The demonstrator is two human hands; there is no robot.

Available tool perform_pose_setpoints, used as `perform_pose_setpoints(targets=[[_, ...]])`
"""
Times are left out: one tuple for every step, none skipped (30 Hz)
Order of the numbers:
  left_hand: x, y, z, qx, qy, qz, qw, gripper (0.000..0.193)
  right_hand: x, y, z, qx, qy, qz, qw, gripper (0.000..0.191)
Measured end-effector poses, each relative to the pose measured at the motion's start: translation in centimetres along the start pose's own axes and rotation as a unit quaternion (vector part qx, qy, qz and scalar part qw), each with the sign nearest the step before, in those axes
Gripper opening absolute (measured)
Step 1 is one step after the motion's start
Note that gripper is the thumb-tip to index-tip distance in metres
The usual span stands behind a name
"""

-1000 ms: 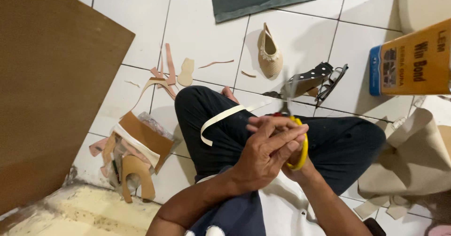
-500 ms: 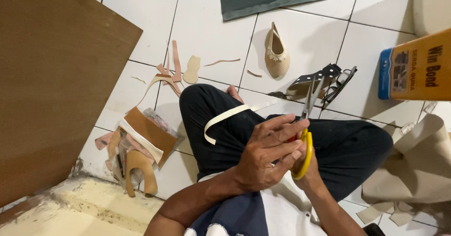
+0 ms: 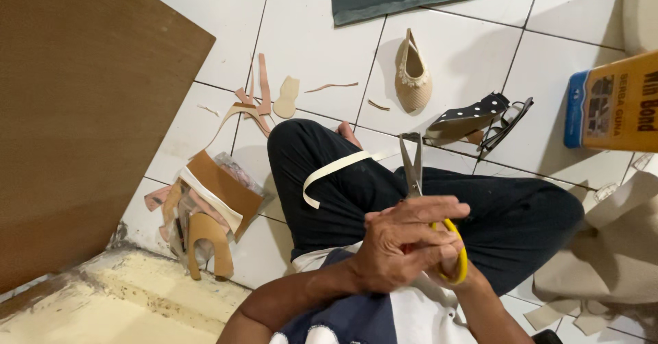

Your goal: The person sits on the floor and uses scissors to trim excess material from the edge of a fabric shoe upper, turning it while cutting. They then pick up a strip of backing material and trim it into a narrower band with the scissors.

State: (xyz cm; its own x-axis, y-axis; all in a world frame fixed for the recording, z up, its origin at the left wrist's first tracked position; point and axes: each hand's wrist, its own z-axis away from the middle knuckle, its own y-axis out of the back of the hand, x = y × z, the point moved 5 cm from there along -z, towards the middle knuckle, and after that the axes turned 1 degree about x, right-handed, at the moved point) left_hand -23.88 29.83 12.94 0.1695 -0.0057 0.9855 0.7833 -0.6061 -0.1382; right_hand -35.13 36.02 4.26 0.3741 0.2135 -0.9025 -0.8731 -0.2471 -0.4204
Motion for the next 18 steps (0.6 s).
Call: perform_pose_setpoints(targets=[[-0.3, -0.1, 0.0, -0.009, 0.022, 0.038, 0.999, 0.014, 0.1, -0.3, -0.1, -0.008, -0.001, -0.027, 1.0, 0.092], [-0.4, -0.2, 0.0, -0.018, 0.021, 0.056, 0.998, 0.013, 0.4, -0.6, -0.3, -0.015, -0.001, -0.054, 0.998, 0.094], [-0.5, -0.4, -0.1, -0.027, 0.022, 0.076, 0.996, 0.012, 0.8, -0.8, -0.2, -0.022, -0.002, -0.081, 0.996, 0.096], [-0.5, -0.6, -0.1, -0.034, 0.022, 0.097, 0.994, 0.012, 1.2, -1.0, -0.1, -0.029, -0.005, -0.107, 0.994, 0.098], [-0.5, -0.5, -0.2, -0.023, 0.008, 0.067, 0.997, 0.013, 1.7, -0.8, 0.0, -0.022, -0.01, -0.117, 0.993, 0.096], [-0.5, -0.4, -0.3, -0.012, -0.006, 0.036, 0.999, 0.014, 2.4, -0.6, 0.0, -0.014, -0.022, -0.125, 0.992, 0.09], [-0.6, -0.2, -0.4, 0.001, -0.018, 0.004, 1.0, 0.016, 3.0, 0.0, 0.1, 0.002, -0.031, -0.127, 0.991, 0.083], [-0.5, 0.4, -0.7, 0.025, -0.055, -0.059, 0.996, 0.017, 3.9, 0.9, 0.0, 0.056, -0.068, -0.123, 0.988, 0.077], [-0.6, 1.0, -1.1, 0.047, -0.092, -0.12, 0.987, 0.019, 4.9, 2.1, 0.2, 0.126, -0.114, -0.121, 0.978, 0.07], [-0.7, 1.5, -1.4, 0.069, -0.128, -0.181, 0.973, 0.021, 5.8, 3.4, 0.3, 0.192, -0.16, -0.118, 0.961, 0.064], [-1.4, 2.1, -1.8, 0.08, -0.106, -0.186, 0.973, 0.021, 6.0, 4.7, 0.2, 0.224, -0.168, -0.032, 0.959, 0.058], [-2.2, 2.8, -2.2, 0.091, -0.085, -0.192, 0.974, 0.02, 6.0, 6.0, 0.0, 0.242, -0.182, 0.071, 0.95, 0.053], [-2.8, 3.4, -2.4, 0.104, -0.062, -0.198, 0.973, 0.02, 5.7, 7.2, -0.2, 0.25, -0.187, 0.2, 0.929, 0.048], [-3.6, 4.1, -2.3, 0.112, -0.013, -0.184, 0.977, 0.019, 5.4, 8.2, -0.2, 0.252, -0.213, 0.341, 0.88, 0.048], [-4.4, 4.8, -2.2, 0.116, 0.036, -0.168, 0.978, 0.019, 4.9, 9.2, -0.2, 0.252, -0.232, 0.474, 0.811, 0.049], [-5.2, 5.1, -2.2, 0.119, 0.084, -0.152, 0.978, 0.019, 4.4, 9.7, -0.3, 0.246, -0.246, 0.597, 0.723, 0.049], [-5.3, 5.2, -2.1, 0.12, 0.069, -0.152, 0.979, 0.018, 4.2, 9.8, -0.4, 0.252, -0.227, 0.61, 0.716, 0.049], [-5.4, 5.3, -2.0, 0.12, 0.054, -0.151, 0.98, 0.018, 4.0, 9.8, -0.6, 0.26, -0.209, 0.622, 0.709, 0.049]])
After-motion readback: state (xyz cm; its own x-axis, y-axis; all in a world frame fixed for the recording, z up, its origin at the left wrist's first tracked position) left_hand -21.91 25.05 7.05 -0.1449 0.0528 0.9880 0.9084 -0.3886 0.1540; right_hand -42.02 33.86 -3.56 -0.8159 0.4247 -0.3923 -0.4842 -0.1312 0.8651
